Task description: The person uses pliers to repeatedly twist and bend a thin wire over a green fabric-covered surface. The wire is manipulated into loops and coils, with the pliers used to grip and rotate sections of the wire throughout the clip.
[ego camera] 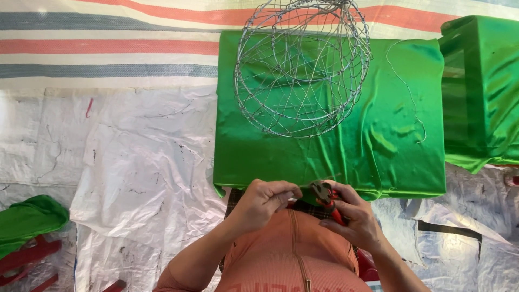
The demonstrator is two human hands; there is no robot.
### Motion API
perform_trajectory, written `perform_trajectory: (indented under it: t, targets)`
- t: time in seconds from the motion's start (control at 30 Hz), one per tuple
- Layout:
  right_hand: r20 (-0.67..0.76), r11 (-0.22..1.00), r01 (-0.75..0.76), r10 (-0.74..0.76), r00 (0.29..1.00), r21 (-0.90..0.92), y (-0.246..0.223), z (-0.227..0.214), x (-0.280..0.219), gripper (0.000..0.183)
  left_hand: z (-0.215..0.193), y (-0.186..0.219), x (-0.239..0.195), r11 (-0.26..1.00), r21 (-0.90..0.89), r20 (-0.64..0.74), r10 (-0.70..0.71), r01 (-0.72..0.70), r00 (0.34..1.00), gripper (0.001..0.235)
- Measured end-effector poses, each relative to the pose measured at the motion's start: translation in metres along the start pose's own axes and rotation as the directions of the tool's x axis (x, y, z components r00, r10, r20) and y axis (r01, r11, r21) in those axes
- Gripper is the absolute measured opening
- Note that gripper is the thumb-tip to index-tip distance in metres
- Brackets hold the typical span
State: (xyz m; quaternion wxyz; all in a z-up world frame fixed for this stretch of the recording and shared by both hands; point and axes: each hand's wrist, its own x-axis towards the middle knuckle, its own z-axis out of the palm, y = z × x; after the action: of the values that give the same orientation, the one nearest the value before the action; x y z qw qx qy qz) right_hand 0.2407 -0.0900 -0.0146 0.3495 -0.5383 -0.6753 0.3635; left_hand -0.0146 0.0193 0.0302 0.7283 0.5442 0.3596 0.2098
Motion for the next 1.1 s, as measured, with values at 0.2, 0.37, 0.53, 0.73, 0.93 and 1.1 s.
perform_trajectory:
  t: [0.2, 0.37, 0.53, 0.73, 0.93, 1.1]
  targets:
    - [-0.005, 0.999, 0.039, -0.040, 0.999, -0.023, 0.002, -0.003, -0.001, 0.035, 0.001, 0.011, -0.003, 0.986, 0.142, 0.037, 0.078, -0.082, 0.996, 0.016]
    - [0.011, 0.993, 0.117, -0.117, 0.993, 0.033, -0.004, -0.007, 0.004, 0.035, 0.004, 0.008, -0.002, 0.993, 0.117, 0.070, 0.026, -0.034, 0.997, 0.018]
    - [-0.011, 0.988, 0.156, -0.155, 0.988, 0.007, -0.011, -0.008, 0.009, 0.025, 0.007, -0.017, 0.001, 0.959, -0.242, 0.188, -0.100, 0.145, 0.977, 0.020]
    - [0.026, 0.983, 0.183, -0.183, 0.983, 0.015, -0.007, -0.012, 0.007, 0.034, 0.002, -0.013, 0.001, 0.896, -0.377, 0.299, -0.121, 0.233, 0.947, 0.018]
    - [0.022, 0.989, 0.143, -0.144, 0.989, 0.039, -0.008, -0.011, 0.007, 0.024, 0.006, -0.016, 0.000, 0.910, -0.362, 0.244, -0.118, 0.204, 0.963, 0.017]
    - [-0.037, 0.995, 0.101, -0.101, 0.994, 0.004, -0.001, -0.003, 0.003, 0.023, 0.013, -0.005, 0.000, 0.992, -0.113, 0.080, -0.046, 0.054, 0.996, 0.017]
